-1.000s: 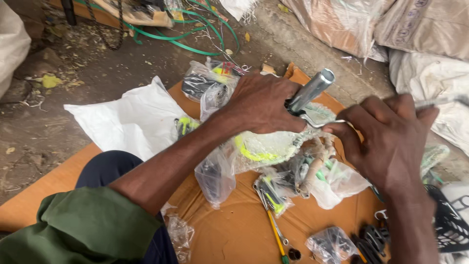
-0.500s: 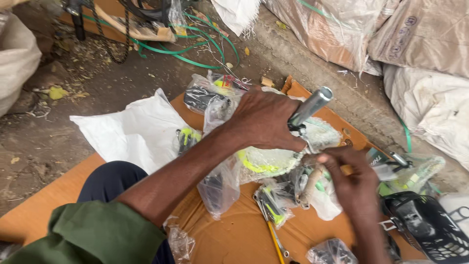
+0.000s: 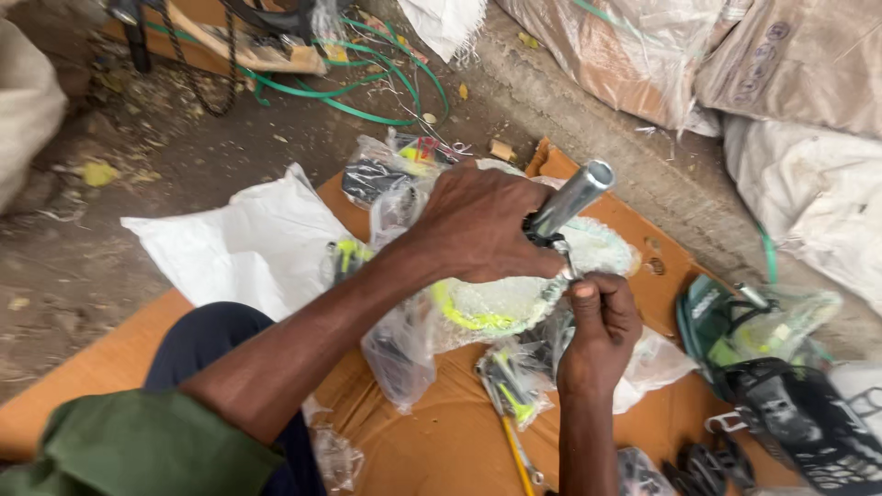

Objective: The person sits on a cardboard sheet and assembles a bicycle seat post. They attach a metal clamp to the post, then use a wrench to tighten the bolt. The person handles the seat post, clamp, and wrench throughout the task.

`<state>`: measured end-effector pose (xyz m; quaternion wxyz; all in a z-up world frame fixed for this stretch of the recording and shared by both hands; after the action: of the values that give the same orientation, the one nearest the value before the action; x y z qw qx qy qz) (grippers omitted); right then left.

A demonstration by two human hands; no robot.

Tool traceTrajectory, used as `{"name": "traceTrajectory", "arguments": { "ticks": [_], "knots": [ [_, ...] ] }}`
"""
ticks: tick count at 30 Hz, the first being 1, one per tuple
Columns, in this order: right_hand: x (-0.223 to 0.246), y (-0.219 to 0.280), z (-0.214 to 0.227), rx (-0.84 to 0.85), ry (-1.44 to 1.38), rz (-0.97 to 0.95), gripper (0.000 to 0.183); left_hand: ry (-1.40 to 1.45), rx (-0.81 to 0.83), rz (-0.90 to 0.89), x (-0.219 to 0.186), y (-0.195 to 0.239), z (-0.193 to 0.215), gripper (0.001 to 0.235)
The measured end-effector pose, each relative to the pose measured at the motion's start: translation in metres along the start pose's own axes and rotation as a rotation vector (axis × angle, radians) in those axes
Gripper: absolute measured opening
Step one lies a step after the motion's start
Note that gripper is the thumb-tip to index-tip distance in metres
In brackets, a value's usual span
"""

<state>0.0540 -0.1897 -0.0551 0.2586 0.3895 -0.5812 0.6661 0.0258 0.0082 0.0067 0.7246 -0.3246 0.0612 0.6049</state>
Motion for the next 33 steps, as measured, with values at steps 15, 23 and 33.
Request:
{"name": "traceTrajectory", "arguments": {
  "ticks": [15,23,33],
  "knots": [
    [-0.125,0.199,0.11,0.305,0.279,-0.78,0.029,-0.129,-0.062,0.024,-0.012,0.032,0.003,0.074],
    [-0.142,0.277,0.063,-0.208,-0.25,-1.3,0.062,-0.028,0.015,-0.128,-0.075,0.067,0.004,0.063],
    [-0.015,0.147,0.116,-0.146,-0.159,-0.962,0.05,0.68,-0.221,0.254,-0.01,0.089,-0.018,0.062]
  ]
}}
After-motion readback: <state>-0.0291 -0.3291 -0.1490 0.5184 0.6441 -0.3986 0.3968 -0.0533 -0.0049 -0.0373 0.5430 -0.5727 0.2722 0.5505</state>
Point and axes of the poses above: each hand's wrist, its own y-axis away from the middle knuckle, its own z-axis out of the back of the hand, x = y × z, the point moved 3 cm from there along -y, towards the middle knuckle, and after that the axes turned 6 degrees about -y, right-handed, at the moved point
